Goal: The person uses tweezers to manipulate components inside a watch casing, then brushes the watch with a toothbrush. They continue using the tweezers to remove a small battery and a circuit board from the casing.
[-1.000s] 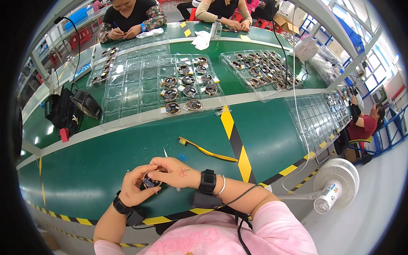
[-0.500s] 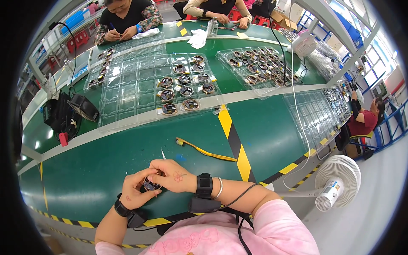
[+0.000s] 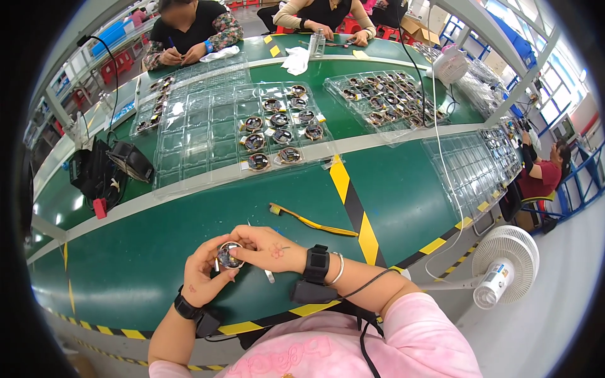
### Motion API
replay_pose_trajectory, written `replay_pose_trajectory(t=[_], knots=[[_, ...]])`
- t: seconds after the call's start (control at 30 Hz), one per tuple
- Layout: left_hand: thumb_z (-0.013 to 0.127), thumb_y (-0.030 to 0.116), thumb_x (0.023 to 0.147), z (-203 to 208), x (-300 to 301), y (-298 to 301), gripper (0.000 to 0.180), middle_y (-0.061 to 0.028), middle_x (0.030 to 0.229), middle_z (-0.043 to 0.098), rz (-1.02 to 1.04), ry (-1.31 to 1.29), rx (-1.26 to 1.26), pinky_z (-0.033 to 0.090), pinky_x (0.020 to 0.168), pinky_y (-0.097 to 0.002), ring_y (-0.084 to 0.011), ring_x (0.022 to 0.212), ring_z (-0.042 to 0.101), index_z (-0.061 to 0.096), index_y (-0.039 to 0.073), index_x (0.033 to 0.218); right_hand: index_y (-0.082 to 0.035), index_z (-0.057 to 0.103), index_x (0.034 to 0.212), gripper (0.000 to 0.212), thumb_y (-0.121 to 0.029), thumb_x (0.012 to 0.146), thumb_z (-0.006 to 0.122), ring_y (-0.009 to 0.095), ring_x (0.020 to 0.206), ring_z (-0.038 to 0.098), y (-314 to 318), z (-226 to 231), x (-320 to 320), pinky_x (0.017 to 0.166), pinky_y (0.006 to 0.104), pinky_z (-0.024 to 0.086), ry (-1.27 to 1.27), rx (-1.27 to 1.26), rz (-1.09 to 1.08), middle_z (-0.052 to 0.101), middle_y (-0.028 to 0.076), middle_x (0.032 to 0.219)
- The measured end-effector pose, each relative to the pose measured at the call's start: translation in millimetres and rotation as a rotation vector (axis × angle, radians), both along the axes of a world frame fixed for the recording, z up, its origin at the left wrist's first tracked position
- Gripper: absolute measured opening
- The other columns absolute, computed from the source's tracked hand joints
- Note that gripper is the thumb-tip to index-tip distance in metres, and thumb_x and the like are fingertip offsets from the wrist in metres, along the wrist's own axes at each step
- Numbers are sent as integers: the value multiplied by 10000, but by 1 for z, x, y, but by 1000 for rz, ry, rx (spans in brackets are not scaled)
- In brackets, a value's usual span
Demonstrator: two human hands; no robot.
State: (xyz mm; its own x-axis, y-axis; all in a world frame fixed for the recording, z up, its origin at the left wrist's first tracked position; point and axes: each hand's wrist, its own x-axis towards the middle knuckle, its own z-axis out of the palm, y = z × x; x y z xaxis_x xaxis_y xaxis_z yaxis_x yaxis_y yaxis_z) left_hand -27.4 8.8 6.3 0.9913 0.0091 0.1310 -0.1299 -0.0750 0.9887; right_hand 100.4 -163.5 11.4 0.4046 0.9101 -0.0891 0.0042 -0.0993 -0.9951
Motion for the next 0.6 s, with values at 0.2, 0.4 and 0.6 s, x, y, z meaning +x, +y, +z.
replay_pose_trajectory(t=[0.2,0.4,0.6], knots=[[711,-90,796,6,3,-3,770,-88,1053,613,-3,44,-62,507,724,-232,-113,821,634,359,50,1467,-35,571,1031,181,-182,950,637,96,703,607,-8,11,22,613,259,481,-139,104,-79,663,52,790],[693,-91,811,5,2,0,718,-71,1031,599,26,86,5,494,713,-219,-89,796,621,381,55,1441,-54,541,1128,197,-111,961,627,67,798,614,-42,34,81,674,224,488,-414,-50,-359,669,19,869],[684,-84,823,4,5,0,611,-65,1034,602,8,86,74,494,717,-215,-84,797,624,460,46,1377,-39,577,1083,176,-136,949,638,92,662,581,-71,25,165,614,264,484,-580,-238,-643,642,37,773]])
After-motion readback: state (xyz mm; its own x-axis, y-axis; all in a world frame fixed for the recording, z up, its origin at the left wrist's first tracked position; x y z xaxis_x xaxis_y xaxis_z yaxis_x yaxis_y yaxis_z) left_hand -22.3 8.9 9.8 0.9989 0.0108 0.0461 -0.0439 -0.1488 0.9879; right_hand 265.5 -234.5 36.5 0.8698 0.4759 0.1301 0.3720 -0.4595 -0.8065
